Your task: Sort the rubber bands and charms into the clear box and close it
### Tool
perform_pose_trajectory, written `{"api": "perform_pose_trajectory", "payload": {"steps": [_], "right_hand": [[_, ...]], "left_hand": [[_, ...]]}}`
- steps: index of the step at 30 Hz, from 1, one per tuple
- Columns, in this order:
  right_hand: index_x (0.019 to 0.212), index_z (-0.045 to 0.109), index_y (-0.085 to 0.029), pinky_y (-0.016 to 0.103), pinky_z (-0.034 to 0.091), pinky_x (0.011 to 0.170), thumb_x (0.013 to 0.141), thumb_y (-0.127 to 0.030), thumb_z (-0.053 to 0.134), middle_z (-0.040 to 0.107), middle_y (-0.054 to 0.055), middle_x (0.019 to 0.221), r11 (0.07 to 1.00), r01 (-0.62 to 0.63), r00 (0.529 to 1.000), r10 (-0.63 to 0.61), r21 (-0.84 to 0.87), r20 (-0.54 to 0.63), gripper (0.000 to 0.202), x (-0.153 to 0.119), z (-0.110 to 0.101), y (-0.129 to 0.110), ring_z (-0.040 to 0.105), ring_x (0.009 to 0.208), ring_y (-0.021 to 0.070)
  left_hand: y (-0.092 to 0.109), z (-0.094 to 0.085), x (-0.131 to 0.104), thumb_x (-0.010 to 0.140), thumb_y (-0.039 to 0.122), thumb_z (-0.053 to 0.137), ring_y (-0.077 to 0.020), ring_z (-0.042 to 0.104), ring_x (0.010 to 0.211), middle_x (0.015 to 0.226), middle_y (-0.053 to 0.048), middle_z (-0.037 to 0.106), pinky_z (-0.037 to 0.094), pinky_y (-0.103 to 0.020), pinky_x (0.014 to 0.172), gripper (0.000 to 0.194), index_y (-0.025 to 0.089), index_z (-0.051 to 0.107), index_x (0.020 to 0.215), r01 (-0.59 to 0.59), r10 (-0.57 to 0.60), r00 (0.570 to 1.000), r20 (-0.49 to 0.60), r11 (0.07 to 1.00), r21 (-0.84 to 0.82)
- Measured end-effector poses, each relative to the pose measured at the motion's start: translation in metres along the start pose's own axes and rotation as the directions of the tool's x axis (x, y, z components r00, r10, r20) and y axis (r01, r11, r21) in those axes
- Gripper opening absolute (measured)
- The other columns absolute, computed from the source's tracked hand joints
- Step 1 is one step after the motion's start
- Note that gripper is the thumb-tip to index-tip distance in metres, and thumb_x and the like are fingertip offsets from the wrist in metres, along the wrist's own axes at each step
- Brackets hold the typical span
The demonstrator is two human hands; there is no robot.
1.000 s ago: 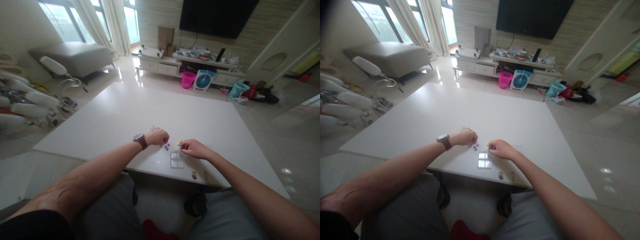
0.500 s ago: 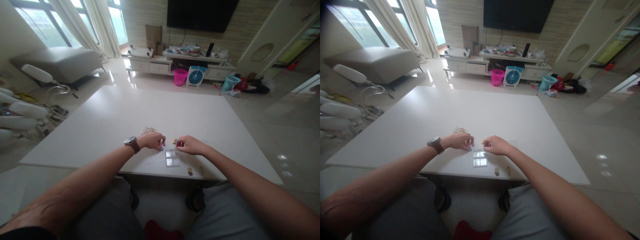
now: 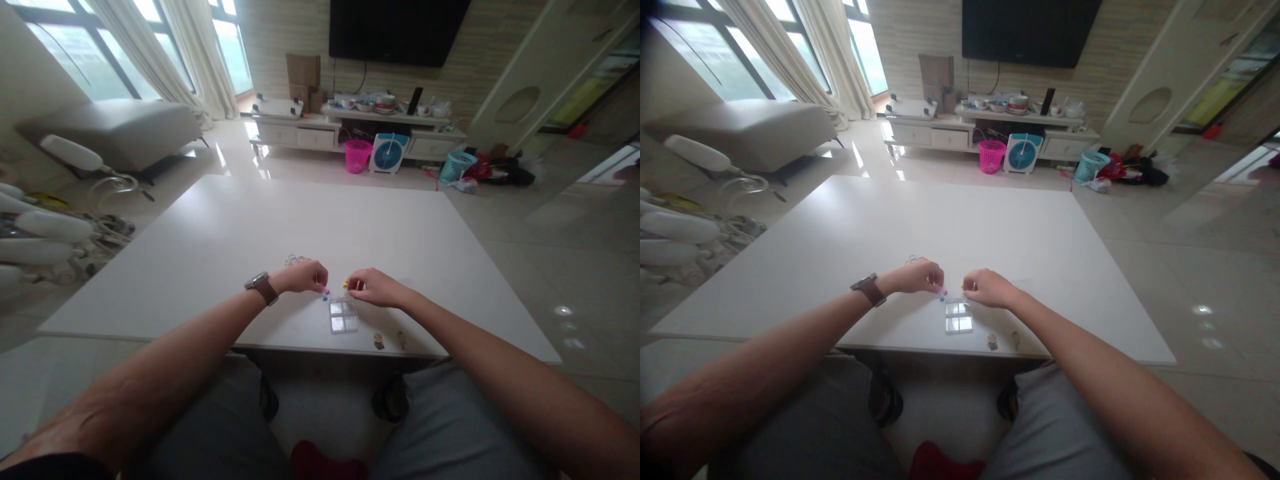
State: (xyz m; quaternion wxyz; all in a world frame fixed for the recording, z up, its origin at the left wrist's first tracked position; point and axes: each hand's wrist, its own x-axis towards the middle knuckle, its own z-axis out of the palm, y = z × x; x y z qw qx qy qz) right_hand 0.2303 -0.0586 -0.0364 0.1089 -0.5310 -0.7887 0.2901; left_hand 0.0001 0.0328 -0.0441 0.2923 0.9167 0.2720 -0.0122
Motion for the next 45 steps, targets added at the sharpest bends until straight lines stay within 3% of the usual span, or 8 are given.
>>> {"api": "perform_pose_trajectory", "payload": {"steps": [3, 8, 13, 17, 26, 31, 36, 45], "right_hand": [[0.094, 0.069, -0.015, 0.022, 0.047, 0.068, 0.08, -0.02, 0.065, 0.069, 0.004, 0.086, 0.988, 0.079, 0.995, -0.069, 0.129, -0.079, 0.015, -0.003, 0.001, -0.013, 0.062, 0.074, 0.0125], [0.088, 0.065, -0.016, 0.023, 0.048, 0.068, 0.082, -0.023, 0.066, 0.066, 0.002, 0.081, 0.952, 0.19, 0.975, -0.154, 0.241, -0.161, 0.009, -0.006, 0.001, -0.031, 0.06, 0.074, 0.0122], [0.086, 0.069, -0.016, 0.024, 0.047, 0.068, 0.087, -0.029, 0.064, 0.066, 0.004, 0.082, 0.939, 0.248, 0.958, -0.201, 0.239, -0.202, 0.014, -0.004, -0.003, -0.029, 0.06, 0.072, 0.0126], [0.083, 0.073, -0.017, 0.025, 0.045, 0.065, 0.088, -0.037, 0.063, 0.067, 0.005, 0.079, 0.939, 0.268, 0.941, -0.207, 0.215, -0.267, 0.023, -0.002, -0.007, -0.026, 0.06, 0.07, 0.0139], [0.079, 0.073, -0.016, 0.024, 0.045, 0.064, 0.087, -0.031, 0.066, 0.067, 0.005, 0.076, 0.937, 0.293, 0.937, -0.242, 0.191, -0.252, 0.019, -0.016, -0.02, -0.036, 0.06, 0.069, 0.013], [0.072, 0.072, -0.014, 0.021, 0.041, 0.06, 0.078, -0.012, 0.066, 0.065, 0.002, 0.07, 0.964, 0.252, 0.967, -0.254, 0.083, 0.012, 0.009, -0.028, -0.01, -0.031, 0.057, 0.062, 0.0104], [0.07, 0.074, -0.015, 0.021, 0.039, 0.062, 0.072, -0.005, 0.062, 0.068, 0.003, 0.071, 0.982, 0.168, 0.971, -0.15, -0.082, 0.189, 0.015, -0.029, 0.01, -0.021, 0.057, 0.063, 0.0107], [0.078, 0.078, -0.019, 0.022, 0.034, 0.059, 0.078, -0.022, 0.068, 0.071, 0.003, 0.074, 0.974, 0.118, 0.971, -0.072, -0.193, 0.229, 0.01, -0.022, 0.021, -0.019, 0.057, 0.064, 0.0117]], "left_hand": [[0.009, -0.004, -0.005, 0.078, 0.042, 0.071, -0.0141, 0.064, 0.075, 0.079, -0.003, 0.072, 0.046, -0.024, 0.069, 0.029, 0.017, 0.073, 0.091, -0.002, 0.011, 0.999, 0.031, 0.953, -0.304], [0.023, 0.0, -0.009, 0.075, 0.04, 0.076, -0.0157, 0.066, 0.08, 0.083, -0.004, 0.072, 0.051, -0.029, 0.078, 0.03, 0.014, 0.07, 0.091, 0.051, 0.048, 0.991, 0.125, 0.728, -0.684], [0.022, 0.008, -0.006, 0.073, 0.035, 0.08, -0.0174, 0.068, 0.09, 0.09, -0.005, 0.072, 0.051, -0.036, 0.092, 0.031, 0.014, 0.067, 0.092, 0.17, 0.016, 0.98, 0.199, 0.457, -0.873], [0.016, 0.009, -0.002, 0.071, 0.032, 0.082, -0.0157, 0.068, 0.089, 0.084, -0.004, 0.072, 0.05, -0.034, 0.093, 0.03, 0.014, 0.068, 0.092, 0.161, 0.006, 0.985, 0.175, 0.358, -0.92], [0.017, 0.002, -0.005, 0.068, 0.032, 0.081, -0.0165, 0.068, 0.085, 0.084, -0.004, 0.075, 0.051, -0.032, 0.085, 0.029, 0.016, 0.073, 0.09, 0.163, -0.066, 0.986, 0.152, 0.558, -0.814], [0.016, -0.005, -0.009, 0.065, 0.037, 0.081, -0.0184, 0.068, 0.085, 0.085, -0.005, 0.076, 0.05, -0.028, 0.079, 0.035, 0.017, 0.077, 0.092, 0.163, -0.144, 0.986, 0.079, 0.8, -0.578], [0.011, -0.002, -0.008, 0.065, 0.037, 0.079, -0.0186, 0.069, 0.083, 0.084, -0.003, 0.076, 0.049, -0.026, 0.075, 0.028, 0.02, 0.078, 0.087, 0.149, -0.15, 0.988, 0.038, 0.858, -0.492], [0.016, -0.003, -0.004, 0.067, 0.038, 0.077, -0.0172, 0.068, 0.079, 0.081, -0.003, 0.076, 0.047, -0.025, 0.07, 0.026, 0.021, 0.078, 0.087, 0.118, -0.119, 0.993, 0.021, 0.914, -0.387]]}}
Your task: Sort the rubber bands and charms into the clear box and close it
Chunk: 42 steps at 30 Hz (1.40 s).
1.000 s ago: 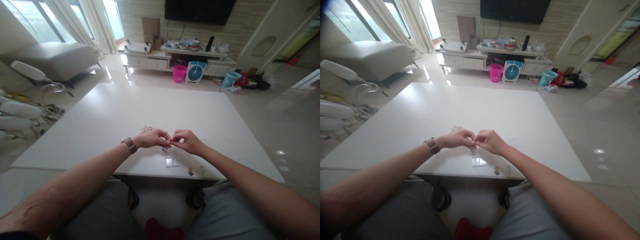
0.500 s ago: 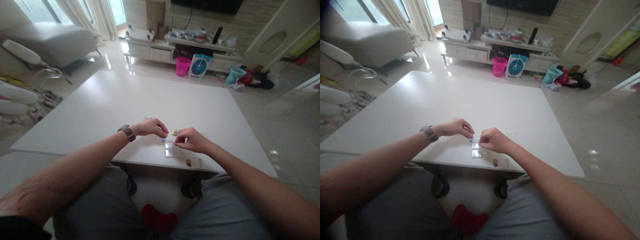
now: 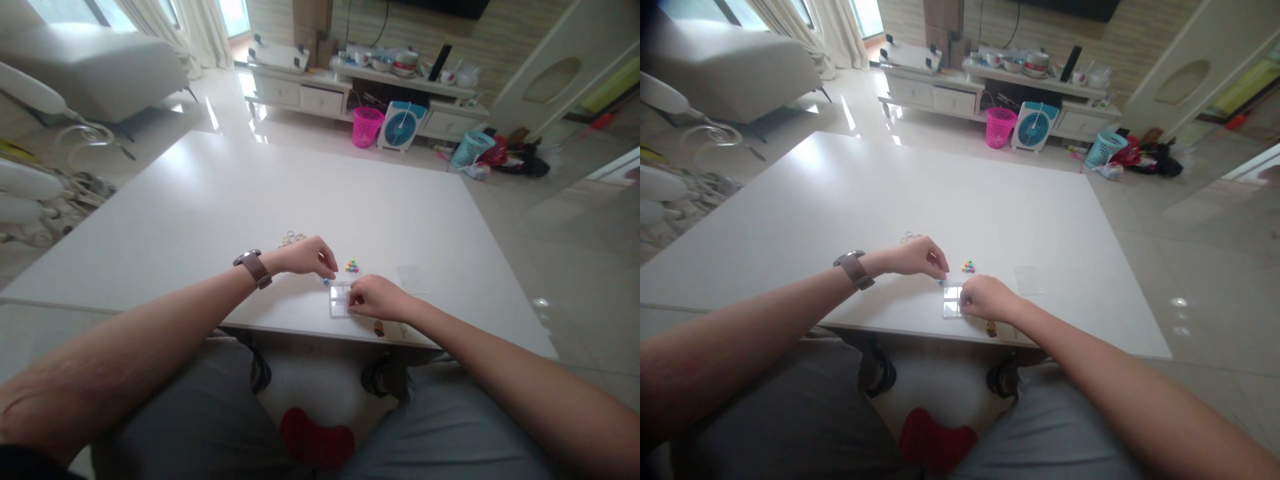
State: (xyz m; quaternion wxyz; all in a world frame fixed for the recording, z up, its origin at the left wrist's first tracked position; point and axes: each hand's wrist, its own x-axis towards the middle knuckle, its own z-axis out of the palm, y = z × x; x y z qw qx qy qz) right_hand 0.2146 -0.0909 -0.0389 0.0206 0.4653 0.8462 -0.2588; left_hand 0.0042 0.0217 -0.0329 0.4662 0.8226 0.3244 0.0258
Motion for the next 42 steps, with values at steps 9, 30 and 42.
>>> {"api": "perform_pose_trajectory", "payload": {"steps": [9, 30, 42], "right_hand": [[0.085, 0.079, -0.02, 0.023, 0.033, 0.059, 0.08, -0.03, 0.068, 0.07, 0.003, 0.073, 0.999, -0.006, 1.0, 0.006, -0.035, 0.011, 0.015, 0.001, -0.002, 0.006, 0.057, 0.064, 0.0124], [0.079, 0.075, -0.014, 0.022, 0.035, 0.061, 0.074, -0.011, 0.062, 0.065, 0.001, 0.067, 0.989, 0.039, 0.969, -0.003, 0.143, -0.247, 0.015, 0.005, -0.016, 0.004, 0.053, 0.061, 0.0097], [0.079, 0.065, -0.014, 0.022, 0.044, 0.063, 0.08, -0.016, 0.064, 0.064, 0.002, 0.074, 0.912, 0.225, 0.881, -0.041, 0.342, -0.471, 0.003, 0.001, -0.02, -0.007, 0.056, 0.065, 0.0101]], "left_hand": [[0.009, 0.006, -0.004, 0.069, 0.026, 0.075, -0.0134, 0.066, 0.07, 0.076, -0.002, 0.075, 0.044, -0.021, 0.063, 0.016, 0.018, 0.078, 0.083, -0.087, 0.083, 0.996, 0.025, 0.979, 0.184], [0.013, 0.012, -0.003, 0.076, 0.024, 0.07, -0.0138, 0.068, 0.078, 0.081, -0.004, 0.074, 0.049, -0.022, 0.068, 0.015, 0.016, 0.074, 0.087, -0.217, 0.215, 0.975, 0.064, 0.976, 0.032], [0.024, 0.016, -0.007, 0.068, 0.023, 0.079, -0.0165, 0.069, 0.082, 0.084, -0.006, 0.074, 0.052, -0.028, 0.075, 0.026, 0.013, 0.066, 0.088, -0.038, 0.083, 0.993, 0.089, 0.904, -0.426]]}}
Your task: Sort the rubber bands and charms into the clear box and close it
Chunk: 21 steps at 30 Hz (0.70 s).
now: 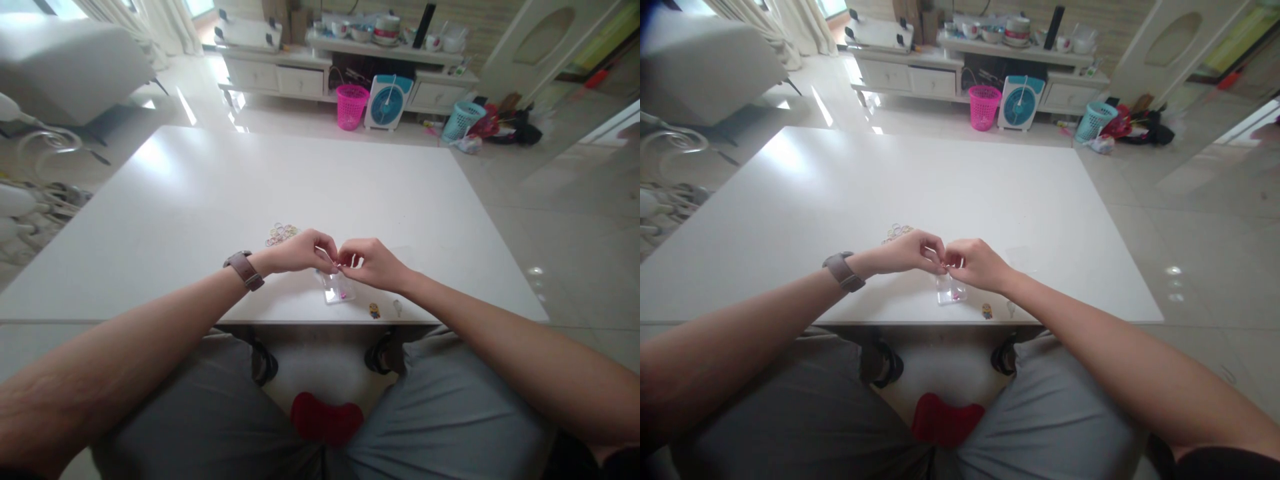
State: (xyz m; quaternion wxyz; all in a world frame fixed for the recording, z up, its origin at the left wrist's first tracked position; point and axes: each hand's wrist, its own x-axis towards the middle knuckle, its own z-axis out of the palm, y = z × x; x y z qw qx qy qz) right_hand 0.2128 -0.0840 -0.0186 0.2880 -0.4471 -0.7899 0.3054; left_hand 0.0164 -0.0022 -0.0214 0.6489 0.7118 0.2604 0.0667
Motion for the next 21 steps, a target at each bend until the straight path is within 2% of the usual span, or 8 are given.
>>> {"api": "perform_pose_trajectory", "payload": {"steps": [6, 13, 21], "right_hand": [[0.082, 0.069, -0.014, 0.022, 0.045, 0.064, 0.082, -0.016, 0.063, 0.065, 0.004, 0.081, 0.998, 0.054, 0.998, -0.054, -0.026, 0.027, 0.006, 0.0012, -0.0021, -0.0001, 0.057, 0.069, 0.0106], [0.081, 0.069, -0.013, 0.022, 0.047, 0.063, 0.08, -0.019, 0.065, 0.066, 0.004, 0.078, 1.0, 0.007, 1.0, -0.007, -0.016, -0.022, 0.007, 0.0024, -0.0019, 0.0038, 0.059, 0.067, 0.0107], [0.08, 0.068, -0.013, 0.023, 0.047, 0.063, 0.082, -0.022, 0.064, 0.068, 0.002, 0.072, 0.999, -0.047, 0.999, 0.047, -0.006, -0.019, 0.009, 0.0003, -0.0032, 0.0012, 0.06, 0.064, 0.0109]], "left_hand": [[-0.0053, -0.0017, 0.0029, 0.068, 0.021, 0.081, -0.0161, 0.07, 0.085, 0.088, -0.007, 0.075, 0.053, -0.031, 0.08, 0.033, 0.013, 0.063, 0.095, 0.002, 0.006, 0.999, 0.048, 0.988, -0.157], [-0.0046, -0.0053, 0.0007, 0.071, 0.023, 0.08, -0.0159, 0.07, 0.086, 0.092, -0.01, 0.076, 0.052, -0.032, 0.083, 0.034, 0.013, 0.062, 0.098, 0.031, -0.021, 0.998, 0.054, 0.979, -0.201], [-0.0103, -0.0047, 0.002, 0.07, 0.023, 0.08, -0.0134, 0.068, 0.083, 0.087, -0.006, 0.075, 0.051, -0.029, 0.081, 0.029, 0.013, 0.066, 0.094, 0.045, -0.04, 0.999, 0.026, 0.981, -0.191]]}}
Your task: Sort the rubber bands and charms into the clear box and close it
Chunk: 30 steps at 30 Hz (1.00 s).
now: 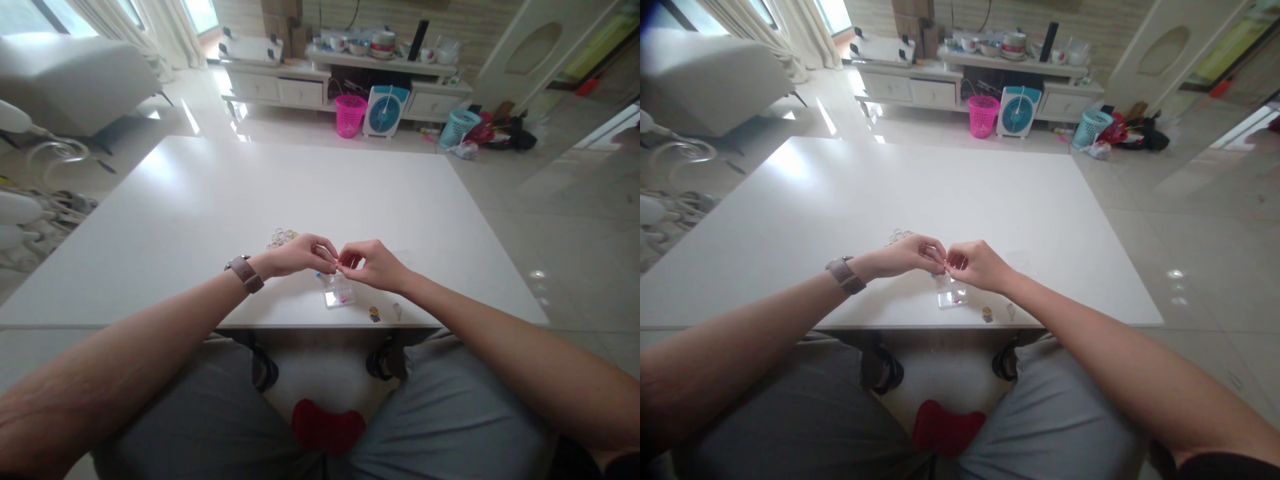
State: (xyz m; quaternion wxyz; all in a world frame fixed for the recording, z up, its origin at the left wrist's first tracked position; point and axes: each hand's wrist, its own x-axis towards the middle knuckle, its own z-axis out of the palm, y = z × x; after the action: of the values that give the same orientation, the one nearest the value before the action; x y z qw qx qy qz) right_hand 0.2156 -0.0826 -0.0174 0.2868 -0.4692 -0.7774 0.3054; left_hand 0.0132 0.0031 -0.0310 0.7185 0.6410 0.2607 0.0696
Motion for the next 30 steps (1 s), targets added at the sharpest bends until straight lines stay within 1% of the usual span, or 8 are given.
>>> {"api": "perform_pose_trajectory", "payload": {"steps": [5, 8, 12, 16, 21, 25, 27, 30], "right_hand": [[0.081, 0.068, -0.013, 0.023, 0.047, 0.063, 0.082, -0.025, 0.067, 0.068, 0.002, 0.072, 0.999, -0.041, 0.999, 0.041, 0.019, 0.009, 0.012, 0.001, -0.002, 0.001, 0.06, 0.065, 0.0114], [0.08, 0.067, -0.014, 0.023, 0.047, 0.063, 0.082, -0.028, 0.069, 0.067, 0.002, 0.071, 0.999, -0.031, 1.0, 0.031, 0.021, 0.005, 0.015, 0.002, -0.003, 0.001, 0.059, 0.065, 0.0115], [0.084, 0.067, -0.015, 0.023, 0.048, 0.066, 0.082, -0.023, 0.067, 0.066, 0.002, 0.077, 0.998, 0.057, 0.998, -0.057, 0.035, -0.004, 0.009, 0.002, -0.003, 0.001, 0.06, 0.069, 0.0112], [0.086, 0.069, -0.016, 0.022, 0.048, 0.067, 0.085, -0.019, 0.061, 0.066, 0.003, 0.08, 0.986, 0.163, 0.987, -0.163, -0.016, 0.01, 0.008, 0.001, -0.004, 0.0, 0.06, 0.071, 0.011], [0.085, 0.067, -0.015, 0.023, 0.044, 0.068, 0.085, -0.015, 0.058, 0.066, 0.003, 0.08, 0.964, 0.249, 0.961, -0.234, -0.096, 0.145, 0.01, -0.002, -0.003, -0.001, 0.058, 0.07, 0.0112], [0.093, 0.068, -0.016, 0.023, 0.042, 0.071, 0.088, -0.013, 0.054, 0.068, 0.005, 0.087, 0.937, 0.321, 0.929, -0.284, -0.136, 0.236, 0.015, -0.003, -0.003, -0.005, 0.059, 0.076, 0.0128], [0.095, 0.069, -0.017, 0.024, 0.042, 0.072, 0.09, -0.014, 0.052, 0.068, 0.006, 0.091, 0.924, 0.343, 0.917, -0.29, -0.171, 0.273, 0.017, -0.003, -0.003, -0.007, 0.06, 0.081, 0.014], [0.089, 0.069, -0.016, 0.024, 0.041, 0.071, 0.091, -0.015, 0.051, 0.067, 0.007, 0.089, 0.904, 0.348, 0.912, -0.265, -0.249, 0.313, 0.018, -0.002, -0.002, -0.007, 0.06, 0.08, 0.0149]], "left_hand": [[0.003, 0.002, 0.001, 0.073, 0.024, 0.078, -0.0109, 0.064, 0.078, 0.084, -0.004, 0.073, 0.049, -0.026, 0.077, 0.022, 0.014, 0.071, 0.09, 0.007, -0.007, 1.0, -0.014, 0.999, 0.034], [0.005, 0.002, 0.001, 0.073, 0.023, 0.076, -0.0109, 0.063, 0.077, 0.082, -0.003, 0.072, 0.049, -0.026, 0.078, 0.018, 0.014, 0.073, 0.089, 0.031, -0.031, 0.999, -0.018, 0.999, 0.035], [0.004, 0.0, 0.003, 0.073, 0.023, 0.076, -0.0108, 0.063, 0.078, 0.081, -0.003, 0.072, 0.048, -0.025, 0.079, 0.018, 0.014, 0.073, 0.088, 0.036, -0.036, 0.999, 0.016, 0.999, -0.011], [0.002, -0.003, 0.002, 0.071, 0.025, 0.078, -0.0116, 0.064, 0.08, 0.084, -0.004, 0.072, 0.049, -0.026, 0.08, 0.025, 0.014, 0.07, 0.092, 0.035, -0.031, 0.998, 0.061, 0.998, -0.053], [0.003, 0.0, -0.002, 0.072, 0.026, 0.076, -0.0119, 0.065, 0.08, 0.084, -0.003, 0.072, 0.049, -0.028, 0.082, 0.028, 0.015, 0.067, 0.097, 0.075, -0.072, 0.993, 0.092, 0.996, -0.036], [0.002, 0.004, -0.003, 0.072, 0.023, 0.075, -0.0111, 0.064, 0.076, 0.08, -0.001, 0.071, 0.049, -0.027, 0.081, 0.025, 0.015, 0.067, 0.094, 0.111, -0.108, 0.99, 0.089, 0.993, -0.034], [0.002, 0.006, -0.003, 0.071, 0.022, 0.075, -0.0115, 0.065, 0.076, 0.078, -0.001, 0.071, 0.05, -0.027, 0.08, 0.025, 0.015, 0.066, 0.093, 0.151, -0.146, 0.986, 0.086, 0.987, -0.061], [0.004, 0.01, -0.002, 0.068, 0.019, 0.075, -0.0116, 0.065, 0.076, 0.076, -0.001, 0.07, 0.05, -0.026, 0.079, 0.024, 0.014, 0.066, 0.09, 0.193, -0.188, 0.98, 0.069, 0.979, -0.071]]}}
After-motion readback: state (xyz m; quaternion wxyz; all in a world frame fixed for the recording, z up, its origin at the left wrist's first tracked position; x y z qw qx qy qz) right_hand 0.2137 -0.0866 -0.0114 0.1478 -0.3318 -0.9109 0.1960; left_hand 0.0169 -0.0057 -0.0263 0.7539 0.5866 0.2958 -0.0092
